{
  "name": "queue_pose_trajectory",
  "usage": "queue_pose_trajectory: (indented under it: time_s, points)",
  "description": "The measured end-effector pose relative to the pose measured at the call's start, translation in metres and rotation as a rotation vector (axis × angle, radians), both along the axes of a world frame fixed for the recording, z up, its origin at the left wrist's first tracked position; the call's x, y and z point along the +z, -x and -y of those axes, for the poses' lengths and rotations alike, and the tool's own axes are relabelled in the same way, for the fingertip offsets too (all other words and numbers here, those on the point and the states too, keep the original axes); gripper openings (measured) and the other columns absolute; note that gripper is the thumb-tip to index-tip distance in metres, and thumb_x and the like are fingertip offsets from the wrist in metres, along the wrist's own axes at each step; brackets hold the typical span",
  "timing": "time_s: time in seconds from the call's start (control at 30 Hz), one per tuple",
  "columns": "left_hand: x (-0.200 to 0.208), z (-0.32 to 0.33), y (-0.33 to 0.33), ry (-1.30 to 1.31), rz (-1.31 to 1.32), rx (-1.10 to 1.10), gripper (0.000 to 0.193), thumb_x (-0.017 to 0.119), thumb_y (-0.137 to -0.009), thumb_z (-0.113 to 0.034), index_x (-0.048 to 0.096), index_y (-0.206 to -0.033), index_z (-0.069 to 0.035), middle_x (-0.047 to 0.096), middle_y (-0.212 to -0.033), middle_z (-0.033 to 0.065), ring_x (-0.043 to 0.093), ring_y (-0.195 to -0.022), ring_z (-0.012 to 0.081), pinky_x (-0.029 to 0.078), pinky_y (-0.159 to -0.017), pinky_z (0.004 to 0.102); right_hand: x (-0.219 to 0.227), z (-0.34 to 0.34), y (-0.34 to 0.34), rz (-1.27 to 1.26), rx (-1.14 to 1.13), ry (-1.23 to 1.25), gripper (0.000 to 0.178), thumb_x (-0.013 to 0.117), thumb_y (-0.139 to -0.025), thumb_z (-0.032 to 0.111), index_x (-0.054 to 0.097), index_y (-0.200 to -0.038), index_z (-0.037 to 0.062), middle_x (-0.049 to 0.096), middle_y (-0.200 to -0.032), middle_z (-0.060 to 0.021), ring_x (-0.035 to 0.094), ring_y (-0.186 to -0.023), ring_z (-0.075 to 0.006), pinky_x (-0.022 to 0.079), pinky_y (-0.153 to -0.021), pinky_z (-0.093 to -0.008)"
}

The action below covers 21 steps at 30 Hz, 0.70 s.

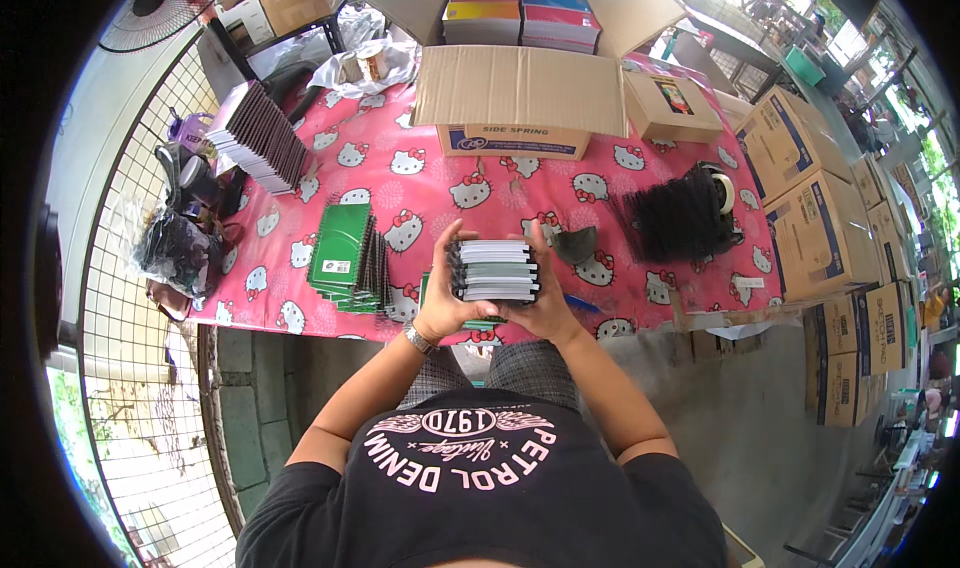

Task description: The person picks up green notebooks, aligns their spiral bindings, and stacks them into small bundles by hand before placing the stacks on a table.

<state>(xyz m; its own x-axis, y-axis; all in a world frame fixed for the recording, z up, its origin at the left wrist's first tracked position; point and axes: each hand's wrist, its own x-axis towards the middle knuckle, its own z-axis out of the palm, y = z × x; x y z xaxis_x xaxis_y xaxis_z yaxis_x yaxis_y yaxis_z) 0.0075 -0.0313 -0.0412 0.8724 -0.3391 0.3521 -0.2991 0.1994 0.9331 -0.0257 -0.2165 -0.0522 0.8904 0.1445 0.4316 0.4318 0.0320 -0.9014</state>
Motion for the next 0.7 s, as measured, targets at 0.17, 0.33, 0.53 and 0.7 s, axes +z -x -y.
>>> queue_pose_trajectory:
  time_s: [0.17, 0.33, 0.53, 0.7]
  points:
    - [-0.004, 0.001, -0.002, -0.086, -0.039, 0.029, 0.132, 0.097, -0.051, -0.042, 0.020, -0.151, -0.003, 0.045, -0.132, 0.0159, 0.047, -0.125, 0.0290, 0.038, -0.108, 0.0415, 0.004, -0.002, -0.004, -0.039, 0.037, 0.015, 0.130, 0.093, -0.065, 0.027, 0.003, -0.157, 0.0085, 0.041, -0.140, -0.0134, 0.045, -0.128, -0.0256, 0.037, -0.109, -0.0404]
    - [-0.008, 0.011, -0.002, -0.125, 0.007, 0.071, 0.124, 0.098, -0.051, -0.036, 0.026, -0.147, -0.003, 0.048, -0.131, 0.0132, 0.052, -0.121, 0.0251, 0.043, -0.104, 0.0386, -0.009, 0.011, -0.006, -0.016, -0.034, 0.118, 0.127, 0.092, -0.065, 0.026, 0.007, -0.156, 0.0076, 0.043, -0.133, -0.0112, 0.045, -0.123, -0.0227, 0.037, -0.107, -0.0398]
    - [0.004, 0.003, 0.006, -0.087, -0.096, 0.020, 0.111, 0.099, -0.051, -0.033, 0.032, -0.134, -0.002, 0.048, -0.123, 0.0132, 0.052, -0.116, 0.0236, 0.042, -0.102, 0.0367, 0.013, 0.004, 0.006, -0.058, 0.008, 0.067, 0.125, 0.091, -0.066, 0.029, 0.006, -0.155, 0.0045, 0.041, -0.139, -0.0127, 0.043, -0.127, -0.0230, 0.036, -0.109, -0.0393]
    - [-0.025, 0.008, 0.005, -0.083, -0.063, 0.053, 0.114, 0.099, -0.051, -0.036, 0.030, -0.135, 0.001, 0.051, -0.123, 0.0149, 0.053, -0.117, 0.0231, 0.042, -0.104, 0.0365, -0.037, 0.008, -0.005, -0.131, 0.051, 0.170, 0.123, 0.092, -0.065, 0.025, 0.010, -0.154, 0.0029, 0.040, -0.143, -0.0138, 0.044, -0.131, -0.0243, 0.037, -0.110, -0.0393]
